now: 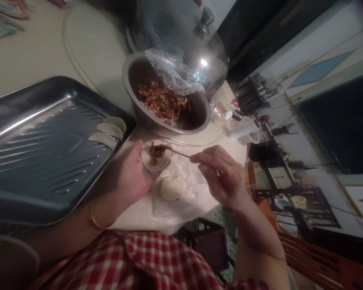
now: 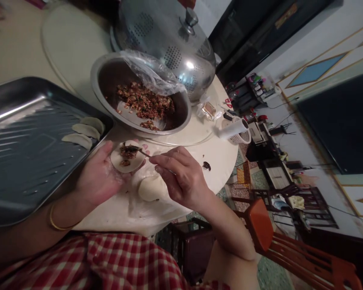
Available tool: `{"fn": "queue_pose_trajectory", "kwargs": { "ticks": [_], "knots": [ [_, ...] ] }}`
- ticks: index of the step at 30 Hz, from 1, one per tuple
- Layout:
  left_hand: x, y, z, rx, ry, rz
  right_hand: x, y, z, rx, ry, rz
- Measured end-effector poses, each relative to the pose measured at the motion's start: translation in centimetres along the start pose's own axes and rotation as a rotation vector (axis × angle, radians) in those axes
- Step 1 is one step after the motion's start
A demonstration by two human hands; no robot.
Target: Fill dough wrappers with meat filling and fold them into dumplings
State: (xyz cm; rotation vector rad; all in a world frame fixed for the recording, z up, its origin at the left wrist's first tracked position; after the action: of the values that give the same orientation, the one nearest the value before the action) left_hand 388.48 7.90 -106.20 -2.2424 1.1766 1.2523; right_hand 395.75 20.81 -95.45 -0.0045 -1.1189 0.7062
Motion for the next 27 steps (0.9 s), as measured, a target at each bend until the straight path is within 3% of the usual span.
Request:
{"fn": "queue_pose_trajectory", "kwargs": {
  "ticks": [4,16,24,27],
  "knots": [
    [-0.1,0.0,0.0,0.010,0.007,-0.021,0.4,-0.3,-0.1,0.000,0.000,-0.026],
    [0.3,0.1,0.4,-0.003,-0.034,0.003,1.4,1.9,-2.2,-0.336,0.239,0.168],
    [0.4,0.1,0.4,-0.021,0.012,-0.010,1.0,1.6,-2.4,-0.383,0.354,0.221],
    [0.4,0.1,0.4,-0.017,-0.001,-0.034,0.8,1.3,-2.4,-0.328,0.283,0.225]
  ]
}}
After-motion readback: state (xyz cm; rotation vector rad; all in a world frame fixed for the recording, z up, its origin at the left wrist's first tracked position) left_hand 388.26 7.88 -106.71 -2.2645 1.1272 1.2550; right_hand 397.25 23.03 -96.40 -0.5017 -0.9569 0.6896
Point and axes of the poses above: each hand's wrist, its own z-axis towards the middle knuckle, its own x-axis out of the back of the hand, y = z × x, the point moved 3 cm from there along z, towards the middle knuckle, and after that the axes turned 3 degrees about x, right-handed, at the moved point
